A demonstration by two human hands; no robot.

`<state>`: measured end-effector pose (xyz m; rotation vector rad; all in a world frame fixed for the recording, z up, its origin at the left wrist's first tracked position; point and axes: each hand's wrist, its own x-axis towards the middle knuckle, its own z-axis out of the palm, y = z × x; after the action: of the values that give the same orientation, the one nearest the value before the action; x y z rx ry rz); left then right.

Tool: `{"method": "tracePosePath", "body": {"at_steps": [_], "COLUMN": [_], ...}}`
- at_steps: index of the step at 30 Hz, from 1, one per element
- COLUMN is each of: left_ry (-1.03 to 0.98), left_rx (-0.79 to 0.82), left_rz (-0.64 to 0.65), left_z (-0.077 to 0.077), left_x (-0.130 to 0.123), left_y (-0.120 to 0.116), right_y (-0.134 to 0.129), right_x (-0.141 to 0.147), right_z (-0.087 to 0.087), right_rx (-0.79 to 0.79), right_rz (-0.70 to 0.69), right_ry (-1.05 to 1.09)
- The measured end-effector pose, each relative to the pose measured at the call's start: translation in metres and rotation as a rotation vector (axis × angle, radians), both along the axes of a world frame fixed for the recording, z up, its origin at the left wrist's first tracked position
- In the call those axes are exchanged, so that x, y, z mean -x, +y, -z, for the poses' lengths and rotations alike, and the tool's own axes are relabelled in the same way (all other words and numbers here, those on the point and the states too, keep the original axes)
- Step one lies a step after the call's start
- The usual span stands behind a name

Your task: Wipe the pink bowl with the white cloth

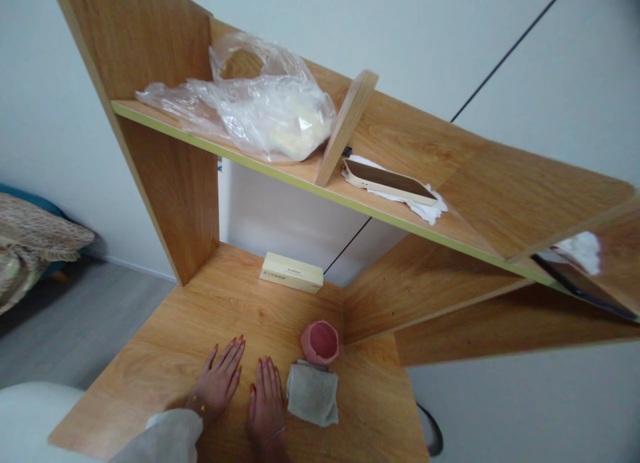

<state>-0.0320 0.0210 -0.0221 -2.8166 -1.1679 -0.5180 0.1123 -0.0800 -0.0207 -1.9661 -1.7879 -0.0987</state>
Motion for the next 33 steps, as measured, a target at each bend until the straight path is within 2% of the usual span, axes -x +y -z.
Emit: {"method": "tracePosePath", "body": {"at_steps": [6,13,23,33], "left_ry": [0.008,-0.002,-0.003,-0.001], "left_rx": [-0.012,-0.043,0.036,0.000], "left_rz": [0.004,0.010,0.001,0.005], "left_z": [0.0002,-0.0016,-0.0025,-0.0035], "left_x": [0.0007,0.0008,0.0002,0.0003], "left_y": [-0.0004,0.0002,0.0002,-0.0003], "right_y": [-0.0012,0.0008,0.0003,-0.0002], "right_x": [-0.0037,0.0030,0.0026,0.0010], "right_z": [-0.0037,0.0004,0.0000,-0.0010], "right_rx": [0.028,-0.023,-0.007,-0.009], "right_rz": [-0.029,0.030,0.033,0.035], "right_ry": [-0.027,0.041,0.066,0.024]}}
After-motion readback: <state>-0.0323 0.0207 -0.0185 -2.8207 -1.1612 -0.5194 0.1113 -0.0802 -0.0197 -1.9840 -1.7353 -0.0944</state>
